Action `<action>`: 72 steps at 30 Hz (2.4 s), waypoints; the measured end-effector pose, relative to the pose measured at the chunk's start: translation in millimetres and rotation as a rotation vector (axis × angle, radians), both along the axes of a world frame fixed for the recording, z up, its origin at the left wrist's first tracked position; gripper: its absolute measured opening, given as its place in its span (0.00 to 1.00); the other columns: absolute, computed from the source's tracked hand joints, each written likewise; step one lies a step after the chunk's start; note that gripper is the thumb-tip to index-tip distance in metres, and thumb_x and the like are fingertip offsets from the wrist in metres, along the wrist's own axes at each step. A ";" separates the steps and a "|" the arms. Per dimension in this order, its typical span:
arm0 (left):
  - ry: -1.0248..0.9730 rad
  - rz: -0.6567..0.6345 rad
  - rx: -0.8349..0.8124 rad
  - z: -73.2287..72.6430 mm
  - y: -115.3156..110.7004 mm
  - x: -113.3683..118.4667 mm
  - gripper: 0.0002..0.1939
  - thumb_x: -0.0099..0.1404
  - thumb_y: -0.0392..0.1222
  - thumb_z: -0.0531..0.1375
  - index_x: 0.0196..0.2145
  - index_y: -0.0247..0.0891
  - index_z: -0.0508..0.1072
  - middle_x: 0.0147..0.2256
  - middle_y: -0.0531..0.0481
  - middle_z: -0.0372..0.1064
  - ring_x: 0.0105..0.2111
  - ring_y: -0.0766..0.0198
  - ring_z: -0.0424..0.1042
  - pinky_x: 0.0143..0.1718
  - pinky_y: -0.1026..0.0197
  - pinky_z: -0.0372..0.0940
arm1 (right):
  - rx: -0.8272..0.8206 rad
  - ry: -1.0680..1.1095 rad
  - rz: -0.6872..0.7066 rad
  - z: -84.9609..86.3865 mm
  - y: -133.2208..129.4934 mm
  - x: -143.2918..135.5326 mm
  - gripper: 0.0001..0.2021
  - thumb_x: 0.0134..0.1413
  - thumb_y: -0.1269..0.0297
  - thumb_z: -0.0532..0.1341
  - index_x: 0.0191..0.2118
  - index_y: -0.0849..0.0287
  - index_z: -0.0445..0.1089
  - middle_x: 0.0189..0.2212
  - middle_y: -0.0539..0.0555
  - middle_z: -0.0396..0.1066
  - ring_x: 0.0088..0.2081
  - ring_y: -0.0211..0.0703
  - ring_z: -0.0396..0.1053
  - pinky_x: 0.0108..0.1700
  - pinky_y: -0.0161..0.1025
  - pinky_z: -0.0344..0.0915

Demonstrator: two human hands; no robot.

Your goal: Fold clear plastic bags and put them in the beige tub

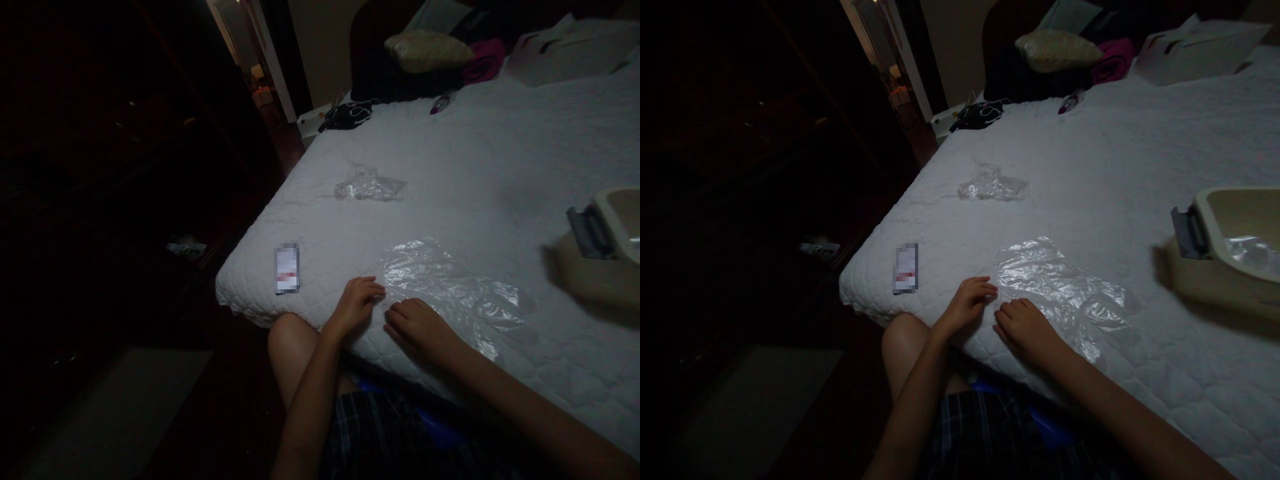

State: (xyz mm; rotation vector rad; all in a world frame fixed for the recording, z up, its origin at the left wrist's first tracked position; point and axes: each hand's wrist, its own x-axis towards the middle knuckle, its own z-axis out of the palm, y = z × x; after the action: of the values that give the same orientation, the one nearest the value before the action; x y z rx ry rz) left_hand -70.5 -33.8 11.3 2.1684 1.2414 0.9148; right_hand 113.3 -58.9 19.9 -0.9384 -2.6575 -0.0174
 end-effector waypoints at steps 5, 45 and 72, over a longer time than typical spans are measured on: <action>0.028 0.004 0.005 1.3 -0.8 1.2 0.17 0.56 0.24 0.55 0.38 0.41 0.74 0.41 0.49 0.74 0.52 0.59 0.65 0.54 0.49 0.57 | 0.024 -0.044 0.006 -3.2 -1.1 -2.8 0.06 0.54 0.74 0.55 0.34 0.59 0.68 0.30 0.55 0.71 0.33 0.45 0.67 0.38 0.42 0.59; 0.282 0.376 0.098 -6.1 3.0 43.5 0.10 0.63 0.48 0.56 0.31 0.39 0.67 0.35 0.47 0.64 0.41 0.57 0.61 0.46 0.52 0.56 | -0.281 0.262 -0.278 5.6 52.7 24.0 0.11 0.58 0.67 0.50 0.36 0.59 0.70 0.31 0.57 0.70 0.35 0.46 0.67 0.38 0.41 0.62; 0.561 0.021 0.509 -17.3 5.8 43.1 0.08 0.67 0.37 0.51 0.35 0.34 0.70 0.34 0.47 0.69 0.39 0.62 0.67 0.43 0.58 0.62 | -0.221 0.180 -0.308 4.8 59.9 32.8 0.13 0.59 0.67 0.50 0.36 0.60 0.73 0.31 0.57 0.69 0.34 0.45 0.66 0.38 0.41 0.60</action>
State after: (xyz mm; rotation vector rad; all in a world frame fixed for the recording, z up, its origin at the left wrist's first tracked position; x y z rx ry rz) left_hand -27.4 -28.0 -6.0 2.9664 1.3844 0.7010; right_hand 146.1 1.0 24.8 -1.3440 -2.3612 0.2821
